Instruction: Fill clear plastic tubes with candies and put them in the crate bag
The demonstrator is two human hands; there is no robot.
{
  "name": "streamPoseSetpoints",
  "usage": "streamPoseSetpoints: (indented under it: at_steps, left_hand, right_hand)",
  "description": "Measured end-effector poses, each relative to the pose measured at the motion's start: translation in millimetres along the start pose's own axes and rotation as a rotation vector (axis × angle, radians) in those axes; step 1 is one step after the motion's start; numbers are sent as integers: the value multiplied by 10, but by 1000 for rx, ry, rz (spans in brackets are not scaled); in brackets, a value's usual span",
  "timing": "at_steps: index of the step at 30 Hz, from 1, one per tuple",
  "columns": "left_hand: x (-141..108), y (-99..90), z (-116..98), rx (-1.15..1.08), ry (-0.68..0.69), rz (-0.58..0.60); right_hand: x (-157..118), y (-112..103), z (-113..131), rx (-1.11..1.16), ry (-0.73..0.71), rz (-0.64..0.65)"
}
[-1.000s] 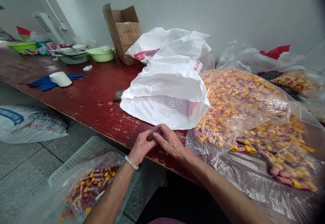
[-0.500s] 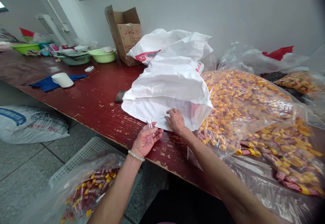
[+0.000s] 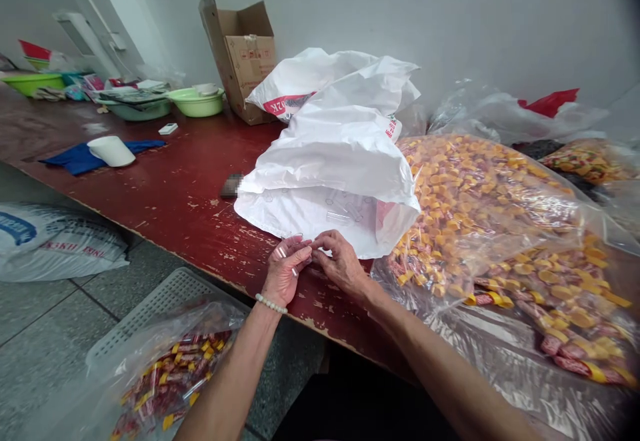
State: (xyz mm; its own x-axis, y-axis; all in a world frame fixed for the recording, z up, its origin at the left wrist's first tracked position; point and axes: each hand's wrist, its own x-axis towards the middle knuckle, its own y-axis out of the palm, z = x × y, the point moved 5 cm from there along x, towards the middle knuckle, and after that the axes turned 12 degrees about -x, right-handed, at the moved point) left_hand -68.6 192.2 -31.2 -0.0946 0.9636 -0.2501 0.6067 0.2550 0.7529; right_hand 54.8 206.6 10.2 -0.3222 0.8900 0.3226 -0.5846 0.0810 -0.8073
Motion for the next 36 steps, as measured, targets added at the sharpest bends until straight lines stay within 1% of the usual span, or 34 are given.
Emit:
streamPoseSetpoints:
  at_steps: [1, 3, 4, 6, 8, 10, 12, 14, 15, 17, 19, 20, 22, 24, 27, 29, 31, 32, 34, 36]
  left_hand:
    - [-5, -5, -26, 31, 20, -11]
    - [-13, -5, -65, 92, 29, -16]
    - [-16, -2, -75, 115, 22, -13]
    - [-19, -1, -76, 141, 1, -11]
    - [-19, -5, -64, 154, -5, -13]
    - [-27, -5, -74, 212, 43, -10]
    - [-60, 22, -124, 328, 155, 13]
    - [-126, 92, -173, 494, 257, 87]
    - [-168, 141, -177, 579, 276, 154]
    - [-264, 242, -142, 715, 260, 319]
    - [-363, 309, -78, 787, 220, 445]
    - [-406, 328, -48, 811, 216, 473]
    - [-475, 347, -1, 839, 241, 468]
    - [-527, 365, 43, 830, 281, 443]
    - [-565, 393, 125, 749, 265, 431]
    - [-558, 385, 165, 736, 252, 407]
    - [-522, 333, 188, 756, 232, 351]
    - [-496, 292, 196, 754, 212, 316]
    - [-441, 202, 210, 695, 157, 245]
    - [-395, 135, 215, 593, 121, 196]
  right_hand:
    - [86, -29, -90, -120, 24, 17]
    - [286, -99, -342, -328, 135, 33]
    - [381, -131, -470, -397, 194, 34]
    - [520, -165, -663, -463, 270, 40]
    - [565, -162, -741, -506, 298, 64]
    - [511, -143, -691, -517, 277, 96]
    - [374, -123, -549, -501, 214, 150]
    - [189, -123, -359, -431, 104, 203]
    - [93, -145, -261, -356, 39, 202]
    - [-84, -234, -111, -129, -54, 147]
    - [-227, -338, -64, 130, -51, 77]
    - [-288, -370, -70, 234, -20, 66]
    - [-396, -398, -86, 380, 37, 81]
    - [-495, -420, -78, 428, 61, 78]
    - [-605, -461, -18, 374, 24, 55]
    - [-599, -482, 10, 280, -25, 72]
    - [-480, -493, -42, 138, -33, 111]
    - [-375, -497, -115, 45, 3, 127]
    - [-103, -508, -336, -144, 134, 135]
    - [185, -514, -587, -280, 284, 103]
